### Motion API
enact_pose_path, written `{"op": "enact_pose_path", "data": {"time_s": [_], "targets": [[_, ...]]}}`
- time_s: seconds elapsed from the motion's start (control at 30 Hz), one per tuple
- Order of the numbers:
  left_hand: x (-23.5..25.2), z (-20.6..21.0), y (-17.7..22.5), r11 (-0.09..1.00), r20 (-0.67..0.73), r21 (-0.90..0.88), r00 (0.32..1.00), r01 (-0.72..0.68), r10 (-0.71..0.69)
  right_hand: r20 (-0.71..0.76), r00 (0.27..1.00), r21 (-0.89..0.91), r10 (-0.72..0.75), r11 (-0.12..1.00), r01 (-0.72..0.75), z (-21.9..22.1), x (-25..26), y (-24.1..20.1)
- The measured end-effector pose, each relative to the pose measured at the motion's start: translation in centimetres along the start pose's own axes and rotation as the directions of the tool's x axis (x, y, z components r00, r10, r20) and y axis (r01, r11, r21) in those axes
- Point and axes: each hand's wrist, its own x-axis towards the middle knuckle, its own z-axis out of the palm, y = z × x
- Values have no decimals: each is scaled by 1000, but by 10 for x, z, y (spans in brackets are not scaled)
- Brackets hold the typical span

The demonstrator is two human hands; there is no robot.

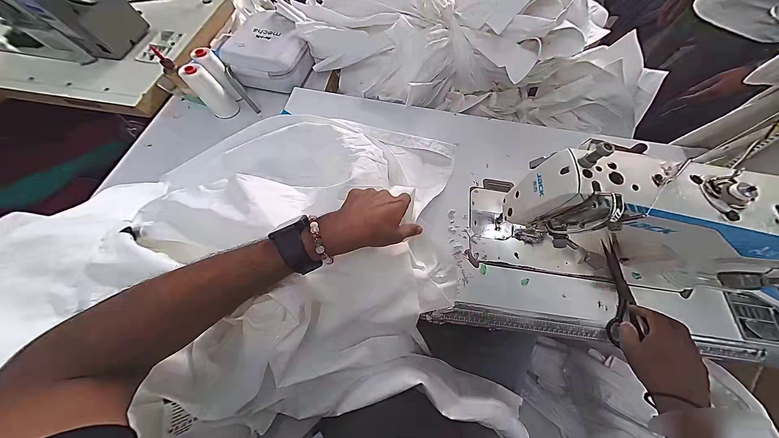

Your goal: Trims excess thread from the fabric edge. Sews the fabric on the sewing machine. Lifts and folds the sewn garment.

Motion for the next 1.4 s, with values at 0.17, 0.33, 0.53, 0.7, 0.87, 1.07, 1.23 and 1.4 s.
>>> {"op": "enact_pose_path", "data": {"time_s": [0.17,0.33,0.53,0.7,0.87,1.07,1.23,1.4], "targets": [[15,41,-14,403,188,-907,974,122,128,59,998,-14,-38,999,39,5,5,7],[17,64,-6,97,115,-989,991,108,72,109,993,124,34,991,-48,3,6,27],[7,78,5,-71,63,-994,958,86,278,301,951,904,64,300,-306,4,-37,33],[10,84,13,-137,49,-984,912,114,407,156,884,829,-440,-429,-359,29,-106,-4],[16,82,17,-102,63,-987,877,126,477,341,662,823,-668,-129,-554,30,-98,-120],[13,81,15,-45,58,-995,880,90,471,390,474,823,-790,68,-564,31,-63,-155],[-9,85,19,565,-53,-734,861,-377,506,379,608,901,-698,127,-416,-14,-89,-107],[-71,114,62,531,4,-655,700,-538,714,314,912,944,-263,186,-272,-45,-113,-35]]}}
